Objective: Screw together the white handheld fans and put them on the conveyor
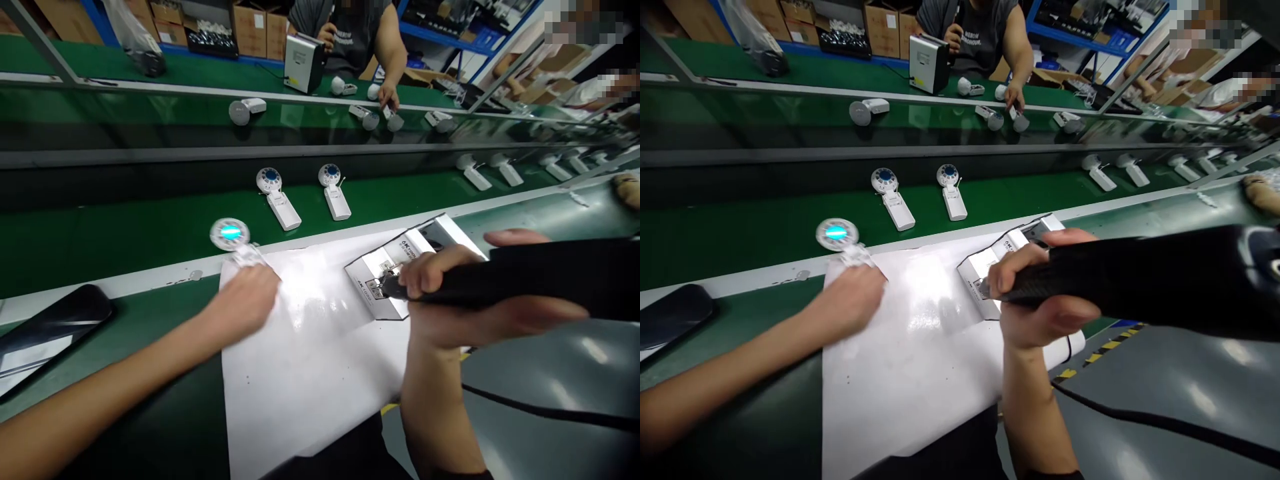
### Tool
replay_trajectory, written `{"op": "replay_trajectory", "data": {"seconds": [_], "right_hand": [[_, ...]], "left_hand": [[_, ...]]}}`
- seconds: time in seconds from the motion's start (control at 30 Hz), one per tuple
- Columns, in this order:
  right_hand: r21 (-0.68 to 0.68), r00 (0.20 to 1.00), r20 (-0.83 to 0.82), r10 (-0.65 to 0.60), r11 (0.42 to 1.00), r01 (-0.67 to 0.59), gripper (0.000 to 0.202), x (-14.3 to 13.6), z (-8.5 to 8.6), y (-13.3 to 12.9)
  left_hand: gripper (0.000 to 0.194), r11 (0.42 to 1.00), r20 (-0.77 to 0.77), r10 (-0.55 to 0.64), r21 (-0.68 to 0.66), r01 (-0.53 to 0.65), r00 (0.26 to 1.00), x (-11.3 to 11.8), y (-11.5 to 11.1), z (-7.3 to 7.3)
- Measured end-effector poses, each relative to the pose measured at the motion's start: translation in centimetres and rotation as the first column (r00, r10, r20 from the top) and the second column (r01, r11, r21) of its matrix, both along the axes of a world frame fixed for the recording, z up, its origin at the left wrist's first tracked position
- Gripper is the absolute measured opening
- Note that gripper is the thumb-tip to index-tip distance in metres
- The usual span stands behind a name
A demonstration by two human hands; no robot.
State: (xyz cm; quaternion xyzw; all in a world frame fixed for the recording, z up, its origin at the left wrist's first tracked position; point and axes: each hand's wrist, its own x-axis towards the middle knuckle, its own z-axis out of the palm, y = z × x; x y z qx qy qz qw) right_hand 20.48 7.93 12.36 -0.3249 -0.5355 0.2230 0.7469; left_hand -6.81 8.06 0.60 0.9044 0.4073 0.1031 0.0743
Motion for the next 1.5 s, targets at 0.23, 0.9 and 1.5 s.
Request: {"op": "replay_trajectory", "data": {"seconds": [0.23,0.9,1.5], "right_hand": [[0.028,0.989,0.115,-0.096,0.995,0.093,0.049,1.0,-1.7,0.5],[-0.001,0.992,-0.095,0.089,0.996,-0.09,0.057,1.3,-0.9,-2.9],[-0.07,0.975,-0.132,0.181,0.979,-0.191,0.051,-3.8,-3.1,-0.5]], "left_hand": [[0.038,0.86,-0.112,0.49,0.228,-0.457,0.865,-5.8,5.5,4.5],[0.038,0.997,0.013,0.001,-0.078,0.0,1.0,8.1,15.7,4.5],[0.021,0.939,0.32,-0.343,0.146,0.311,0.883,6.6,-8.0,-0.5]]}}
